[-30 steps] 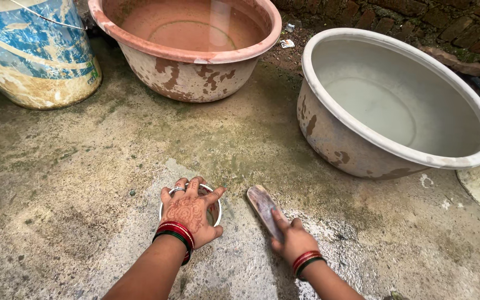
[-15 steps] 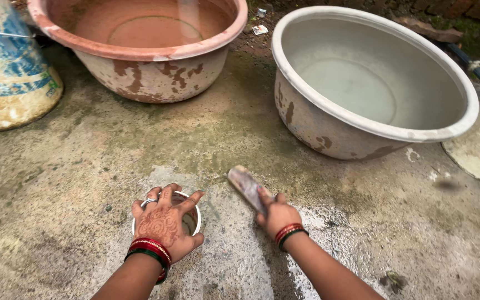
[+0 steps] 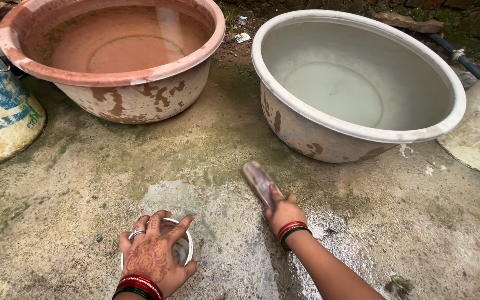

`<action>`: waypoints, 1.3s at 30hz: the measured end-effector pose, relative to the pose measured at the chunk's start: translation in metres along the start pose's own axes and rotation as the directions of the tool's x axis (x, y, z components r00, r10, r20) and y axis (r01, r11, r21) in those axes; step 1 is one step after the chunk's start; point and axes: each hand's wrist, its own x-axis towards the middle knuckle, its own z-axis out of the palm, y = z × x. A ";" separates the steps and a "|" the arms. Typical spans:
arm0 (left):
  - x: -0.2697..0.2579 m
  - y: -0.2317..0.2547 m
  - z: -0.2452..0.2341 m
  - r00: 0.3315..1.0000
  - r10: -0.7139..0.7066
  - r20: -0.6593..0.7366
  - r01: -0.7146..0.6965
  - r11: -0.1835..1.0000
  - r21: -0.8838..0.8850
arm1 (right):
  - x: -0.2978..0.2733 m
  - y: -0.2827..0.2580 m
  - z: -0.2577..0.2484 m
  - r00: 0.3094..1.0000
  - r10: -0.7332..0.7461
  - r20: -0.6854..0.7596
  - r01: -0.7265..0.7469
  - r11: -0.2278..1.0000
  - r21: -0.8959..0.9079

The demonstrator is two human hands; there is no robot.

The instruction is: The person cleans a concrete floor by hand using a small brush and water from a large basin.

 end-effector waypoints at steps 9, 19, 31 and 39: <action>0.001 0.002 0.000 1.000 -0.027 -0.001 0.027 1.000 0.003 | -0.038 -0.041 0.004 0.896 -0.388 0.217 0.428 0.885 -0.185; 0.009 0.001 0.006 0.999 -0.035 0.005 0.035 0.999 0.006 | -0.037 -0.050 0.009 0.974 -0.171 0.150 0.184 0.980 -0.078; 0.011 0.003 -0.004 0.996 -0.055 0.074 0.054 0.998 0.015 | -0.010 0.000 -0.008 0.989 0.136 0.057 -0.138 0.990 0.030; 0.002 0.002 0.007 0.997 -0.020 -0.076 0.019 1.000 -0.021 | -0.028 0.016 0.008 0.985 -0.130 0.111 0.152 0.963 -0.221</action>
